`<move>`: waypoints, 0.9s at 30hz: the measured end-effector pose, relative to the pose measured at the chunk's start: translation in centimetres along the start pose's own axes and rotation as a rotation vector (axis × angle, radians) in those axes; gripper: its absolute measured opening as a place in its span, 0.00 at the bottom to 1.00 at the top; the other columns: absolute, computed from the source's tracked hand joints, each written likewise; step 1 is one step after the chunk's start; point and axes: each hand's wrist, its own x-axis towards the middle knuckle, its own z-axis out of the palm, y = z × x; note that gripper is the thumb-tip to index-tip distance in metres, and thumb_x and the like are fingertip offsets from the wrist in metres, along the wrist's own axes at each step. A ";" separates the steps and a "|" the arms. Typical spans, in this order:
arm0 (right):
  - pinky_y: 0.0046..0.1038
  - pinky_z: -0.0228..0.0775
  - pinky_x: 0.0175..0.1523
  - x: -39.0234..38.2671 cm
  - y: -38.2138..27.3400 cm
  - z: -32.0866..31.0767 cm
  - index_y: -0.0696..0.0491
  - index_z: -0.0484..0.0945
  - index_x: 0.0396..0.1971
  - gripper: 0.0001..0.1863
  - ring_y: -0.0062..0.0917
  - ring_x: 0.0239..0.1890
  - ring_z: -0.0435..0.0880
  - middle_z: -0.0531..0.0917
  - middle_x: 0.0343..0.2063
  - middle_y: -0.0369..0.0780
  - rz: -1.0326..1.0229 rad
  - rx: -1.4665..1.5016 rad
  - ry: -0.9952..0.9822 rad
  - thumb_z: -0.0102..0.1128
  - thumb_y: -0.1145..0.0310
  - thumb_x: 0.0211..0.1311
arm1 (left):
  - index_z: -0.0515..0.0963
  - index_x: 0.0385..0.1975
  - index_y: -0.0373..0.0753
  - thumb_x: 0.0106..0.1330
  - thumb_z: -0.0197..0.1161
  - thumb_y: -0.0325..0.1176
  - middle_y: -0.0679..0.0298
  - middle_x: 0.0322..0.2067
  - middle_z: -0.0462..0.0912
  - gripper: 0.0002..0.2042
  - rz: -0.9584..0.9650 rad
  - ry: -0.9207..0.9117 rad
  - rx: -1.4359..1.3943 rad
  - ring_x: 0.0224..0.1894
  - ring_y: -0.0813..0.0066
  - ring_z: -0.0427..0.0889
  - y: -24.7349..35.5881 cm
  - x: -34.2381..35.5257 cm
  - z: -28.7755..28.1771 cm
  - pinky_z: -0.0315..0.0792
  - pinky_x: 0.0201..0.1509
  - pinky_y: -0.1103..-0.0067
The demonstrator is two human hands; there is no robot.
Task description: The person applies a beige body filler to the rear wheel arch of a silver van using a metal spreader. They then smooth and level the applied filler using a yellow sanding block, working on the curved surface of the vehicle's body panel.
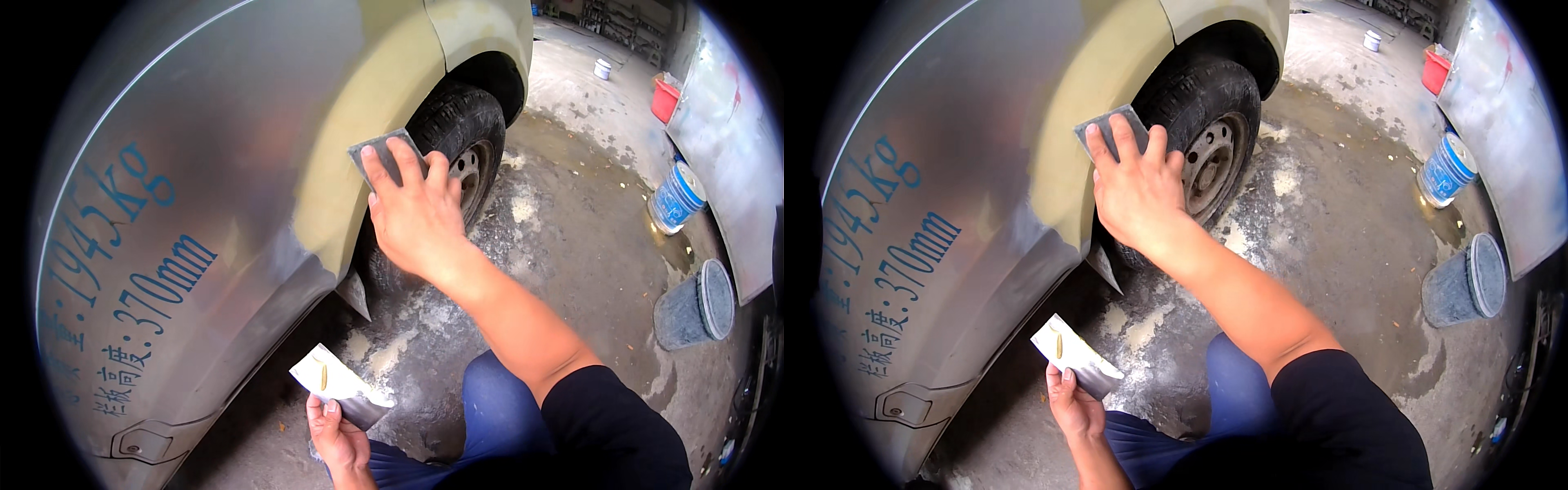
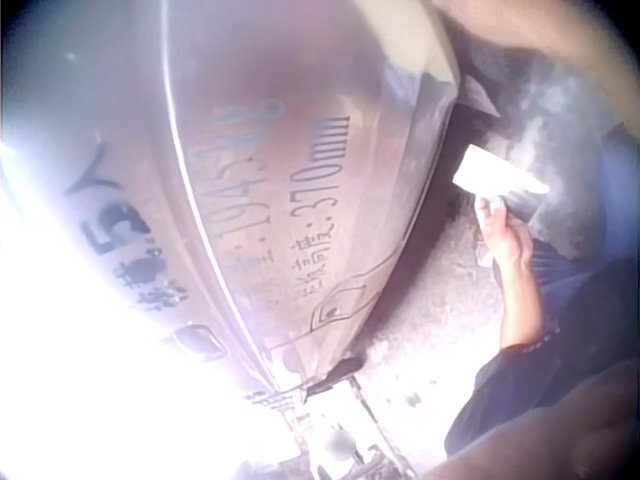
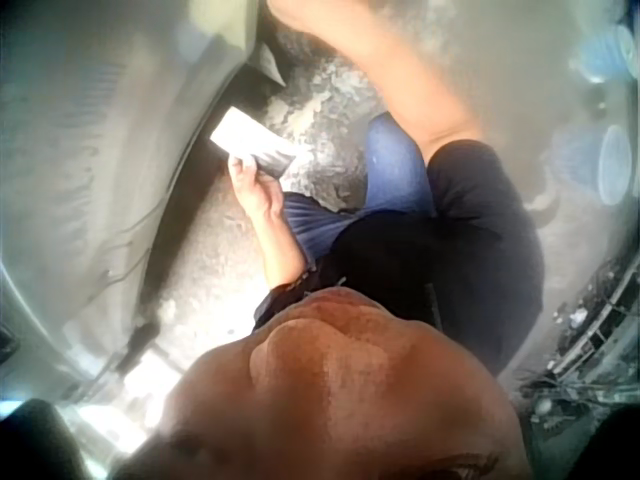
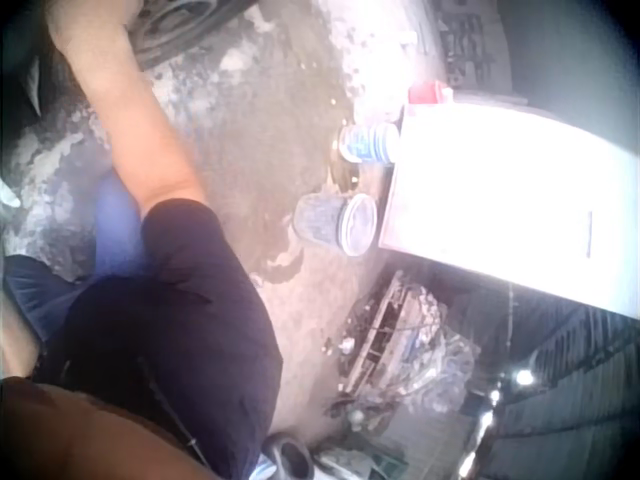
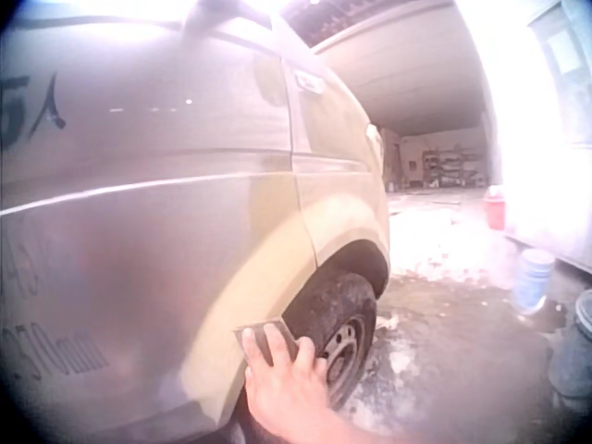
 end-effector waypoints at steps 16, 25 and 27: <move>0.53 0.64 0.54 0.8 3.4 -1.6 0.47 0.69 0.62 0.27 0.49 0.56 0.64 0.63 0.62 0.44 0.093 0.060 0.118 0.55 0.63 0.61 | 0.66 0.58 0.34 0.66 0.56 0.23 0.55 0.52 0.78 0.20 -0.011 0.000 -0.014 0.55 0.65 0.78 -0.3 -0.2 -1.0 0.72 0.62 0.68; 0.50 0.65 0.49 -1.2 0.5 0.4 0.47 0.70 0.61 0.27 0.50 0.55 0.64 0.64 0.61 0.44 0.003 0.040 0.028 0.56 0.62 0.61 | 0.66 0.57 0.34 0.66 0.56 0.23 0.55 0.53 0.78 0.19 -0.016 0.003 -0.006 0.55 0.65 0.78 -0.6 -0.2 -0.8 0.71 0.63 0.68; 0.50 0.64 0.50 -3.0 0.0 0.5 0.46 0.70 0.62 0.27 0.49 0.55 0.64 0.63 0.62 0.44 -0.048 0.039 -0.051 0.56 0.62 0.61 | 0.66 0.58 0.34 0.66 0.55 0.22 0.55 0.53 0.77 0.19 -0.019 0.008 -0.011 0.55 0.65 0.78 -0.6 -0.2 -0.5 0.71 0.63 0.68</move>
